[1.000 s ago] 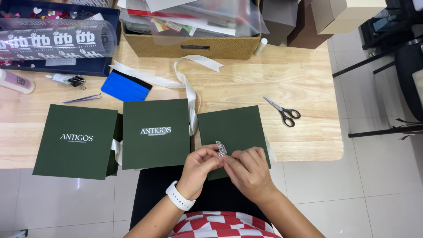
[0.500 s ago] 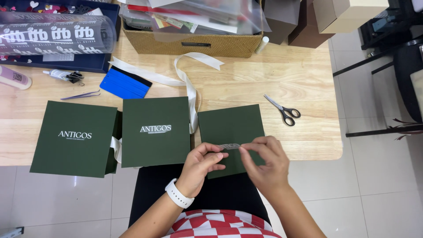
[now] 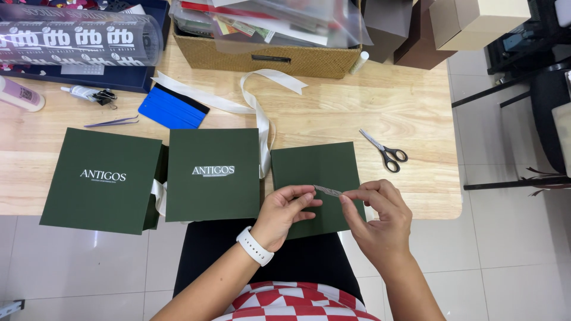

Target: Applying logo stickers to green gift boxes and smoothing them with a squeegee

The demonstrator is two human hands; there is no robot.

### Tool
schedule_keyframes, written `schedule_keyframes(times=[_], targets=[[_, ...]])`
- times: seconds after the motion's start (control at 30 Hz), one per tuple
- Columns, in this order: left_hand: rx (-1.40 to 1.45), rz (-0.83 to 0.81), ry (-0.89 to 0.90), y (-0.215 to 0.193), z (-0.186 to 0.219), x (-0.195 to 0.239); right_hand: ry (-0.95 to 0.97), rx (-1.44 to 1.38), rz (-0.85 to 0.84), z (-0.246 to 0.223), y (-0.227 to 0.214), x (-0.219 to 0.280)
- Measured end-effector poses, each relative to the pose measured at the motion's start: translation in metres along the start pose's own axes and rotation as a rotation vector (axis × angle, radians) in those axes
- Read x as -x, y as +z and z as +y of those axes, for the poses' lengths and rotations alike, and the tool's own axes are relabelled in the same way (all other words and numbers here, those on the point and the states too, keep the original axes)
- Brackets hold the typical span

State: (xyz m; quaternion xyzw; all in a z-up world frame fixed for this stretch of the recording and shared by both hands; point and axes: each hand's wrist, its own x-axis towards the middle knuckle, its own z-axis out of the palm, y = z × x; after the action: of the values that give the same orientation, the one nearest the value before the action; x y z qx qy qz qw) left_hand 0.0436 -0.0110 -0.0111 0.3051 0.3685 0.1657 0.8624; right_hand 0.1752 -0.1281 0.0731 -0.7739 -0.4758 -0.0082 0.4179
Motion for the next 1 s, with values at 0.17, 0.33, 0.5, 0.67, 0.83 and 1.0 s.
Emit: schedule_keyframes(times=[0.17,0.33,0.5,0.67,0.83,1.0], targets=[[-0.001,-0.02,0.018,-0.003,-0.007,-0.005,0.015,-0.023,-0.021,-0.001,0.002,0.001],[-0.006,-0.012,0.038,-0.004,-0.01,-0.007,0.037,-0.073,-0.016,-0.002,0.003,-0.001],[-0.03,0.008,0.184,-0.001,-0.008,-0.002,0.1,-0.178,0.018,0.005,0.004,-0.005],[-0.124,0.028,0.273,-0.005,-0.008,-0.002,0.145,-0.198,0.04,0.015,0.008,-0.003],[-0.248,0.052,0.384,-0.007,-0.003,0.0,0.207,-0.217,0.046,0.032,0.015,0.002],[-0.484,0.121,0.417,-0.001,0.011,0.011,0.428,-0.287,0.012,0.051,0.028,0.014]])
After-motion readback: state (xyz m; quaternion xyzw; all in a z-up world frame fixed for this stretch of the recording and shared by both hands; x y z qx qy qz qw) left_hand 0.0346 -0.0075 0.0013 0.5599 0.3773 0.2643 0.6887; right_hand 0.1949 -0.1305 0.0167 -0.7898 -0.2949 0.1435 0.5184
